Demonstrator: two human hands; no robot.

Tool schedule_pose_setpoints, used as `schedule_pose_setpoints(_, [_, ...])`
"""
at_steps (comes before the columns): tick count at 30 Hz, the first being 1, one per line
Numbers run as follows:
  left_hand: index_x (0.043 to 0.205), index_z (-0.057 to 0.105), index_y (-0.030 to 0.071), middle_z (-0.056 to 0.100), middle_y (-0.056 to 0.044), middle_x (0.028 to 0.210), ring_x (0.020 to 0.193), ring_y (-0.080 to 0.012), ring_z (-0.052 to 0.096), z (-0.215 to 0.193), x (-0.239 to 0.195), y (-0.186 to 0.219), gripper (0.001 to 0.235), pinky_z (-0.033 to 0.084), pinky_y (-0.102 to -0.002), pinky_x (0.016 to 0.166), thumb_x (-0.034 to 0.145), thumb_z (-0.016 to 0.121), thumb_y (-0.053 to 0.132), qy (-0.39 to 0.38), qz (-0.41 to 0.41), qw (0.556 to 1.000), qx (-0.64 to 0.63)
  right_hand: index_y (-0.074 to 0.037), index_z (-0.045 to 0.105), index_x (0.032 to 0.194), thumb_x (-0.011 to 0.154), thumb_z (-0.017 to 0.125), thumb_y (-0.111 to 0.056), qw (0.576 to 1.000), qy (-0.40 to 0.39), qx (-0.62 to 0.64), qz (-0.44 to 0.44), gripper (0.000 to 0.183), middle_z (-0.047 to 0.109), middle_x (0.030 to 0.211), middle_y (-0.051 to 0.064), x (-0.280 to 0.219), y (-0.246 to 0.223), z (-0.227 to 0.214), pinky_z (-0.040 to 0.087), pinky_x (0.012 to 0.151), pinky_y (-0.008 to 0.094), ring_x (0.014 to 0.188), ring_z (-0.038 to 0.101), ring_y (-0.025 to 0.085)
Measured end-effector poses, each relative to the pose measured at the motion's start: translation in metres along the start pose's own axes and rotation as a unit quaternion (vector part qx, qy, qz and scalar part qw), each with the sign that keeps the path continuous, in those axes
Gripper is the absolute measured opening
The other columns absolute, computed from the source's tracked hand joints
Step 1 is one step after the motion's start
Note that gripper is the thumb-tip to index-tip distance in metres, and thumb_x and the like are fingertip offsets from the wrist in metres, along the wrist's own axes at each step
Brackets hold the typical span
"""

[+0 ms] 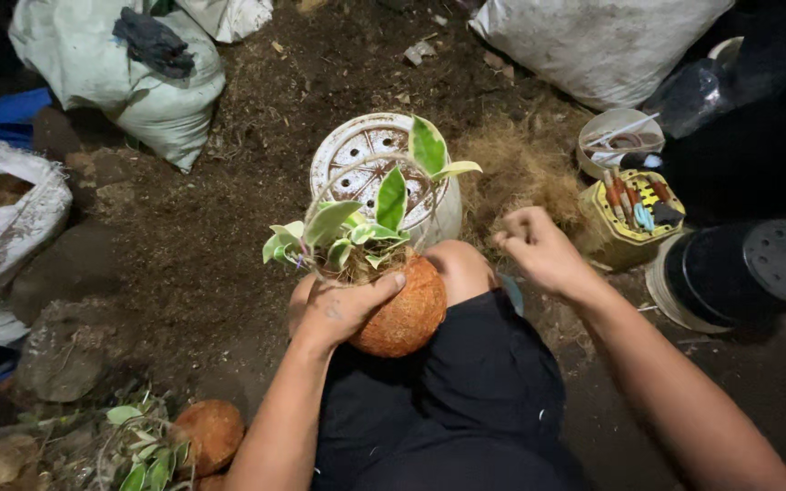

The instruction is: The person secures a small potted plant into a hollowed coconut shell using twine. They wrap and tie the twine around the coconut and plant base to hold it in place, adjusting the leaves and twine as needed.

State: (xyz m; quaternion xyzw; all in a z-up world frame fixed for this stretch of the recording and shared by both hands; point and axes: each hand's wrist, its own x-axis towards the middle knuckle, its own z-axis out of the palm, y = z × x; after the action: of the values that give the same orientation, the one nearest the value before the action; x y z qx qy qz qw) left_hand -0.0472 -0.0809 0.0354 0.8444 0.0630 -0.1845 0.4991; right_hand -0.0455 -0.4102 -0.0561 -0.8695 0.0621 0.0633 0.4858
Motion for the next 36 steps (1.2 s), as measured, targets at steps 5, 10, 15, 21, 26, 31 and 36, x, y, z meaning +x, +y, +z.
schedule_pose_setpoints(5, [0.115, 0.078, 0.009, 0.08, -0.007, 0.111, 0.094, -0.0166, 0.075, 0.008, 0.008, -0.003, 0.06, 0.058, -0.029, 0.085, 0.069, 0.085, 0.048, -0.036, 0.064, 0.992, -0.098, -0.001, 0.053, 0.148, 0.106, 0.06, -0.008, 0.954, -0.087, 0.279, -0.071, 0.043, 0.068, 0.122, 0.013, 0.013, -0.031, 0.029, 0.055, 0.095, 0.032, 0.109, 0.065, 0.016])
schedule_pose_setpoints(10, [0.108, 0.079, 0.001, 0.081, -0.012, 0.107, 0.097, -0.0201, 0.078, 0.003, 0.011, 0.002, 0.066, 0.06, -0.029, 0.088, 0.073, 0.086, 0.056, -0.05, -0.1, 0.994, 0.019, -0.015, 0.033, 0.162, 0.1, 0.053, -0.006, 0.985, -0.045, 0.156, -0.056, 0.066, 0.07, 0.125, 0.008, 0.013, -0.06, 0.055, 0.054, 0.09, 0.036, 0.105, 0.065, 0.018])
schedule_pose_setpoints(15, [0.109, 0.084, 0.011, 0.08, -0.004, 0.107, 0.097, -0.014, 0.073, -0.008, 0.012, 0.014, 0.06, 0.053, -0.028, 0.09, 0.069, 0.083, 0.055, -0.04, -0.102, 0.992, 0.056, 0.002, 0.05, 0.145, 0.095, 0.05, 0.004, 0.958, -0.067, 0.199, -0.195, 0.049, 0.065, 0.129, 0.011, 0.026, -0.059, 0.072, 0.05, 0.103, 0.034, 0.12, 0.061, 0.018])
schedule_pose_setpoints(21, [0.11, 0.082, 0.008, 0.082, -0.005, 0.105, 0.092, -0.0141, 0.074, -0.001, 0.031, -0.003, 0.052, 0.056, -0.029, 0.085, 0.071, 0.084, 0.043, -0.063, -0.038, 0.995, -0.064, -0.001, 0.061, 0.137, 0.097, 0.057, -0.003, 0.952, -0.085, 0.259, -0.141, 0.04, 0.069, 0.127, 0.004, 0.042, -0.042, 0.09, 0.05, 0.098, 0.029, 0.113, 0.062, 0.012])
schedule_pose_setpoints(26, [0.113, 0.078, 0.002, 0.08, -0.007, 0.108, 0.092, -0.0165, 0.074, 0.005, 0.049, -0.018, 0.046, 0.059, -0.031, 0.083, 0.077, 0.083, 0.028, -0.106, 0.03, 0.975, -0.194, 0.001, 0.064, 0.132, 0.097, 0.061, -0.001, 0.928, -0.151, 0.314, -0.131, 0.034, 0.068, 0.117, 0.005, 0.054, -0.033, 0.094, 0.052, 0.096, 0.029, 0.108, 0.062, 0.012])
schedule_pose_setpoints(31, [0.115, 0.076, -0.002, 0.079, -0.012, 0.108, 0.091, -0.022, 0.074, 0.008, 0.055, -0.018, 0.046, 0.06, -0.037, 0.083, 0.077, 0.084, 0.022, -0.137, -0.048, 0.945, -0.295, 0.002, 0.042, 0.146, 0.089, 0.06, 0.011, 0.856, -0.152, 0.484, -0.095, 0.061, 0.064, 0.117, 0.009, 0.052, -0.044, 0.101, 0.055, 0.09, 0.032, 0.105, 0.065, 0.018])
schedule_pose_setpoints(36, [0.123, 0.072, 0.0, 0.076, -0.011, 0.116, 0.099, -0.0201, 0.072, 0.008, 0.057, -0.012, 0.053, 0.058, -0.035, 0.088, 0.076, 0.084, 0.021, -0.122, 0.066, 0.957, -0.256, -0.01, 0.014, 0.155, 0.077, 0.051, 0.018, 0.831, -0.113, 0.544, -0.034, 0.09, 0.067, 0.117, 0.013, 0.046, -0.059, 0.097, 0.057, 0.082, 0.031, 0.095, 0.068, 0.019])
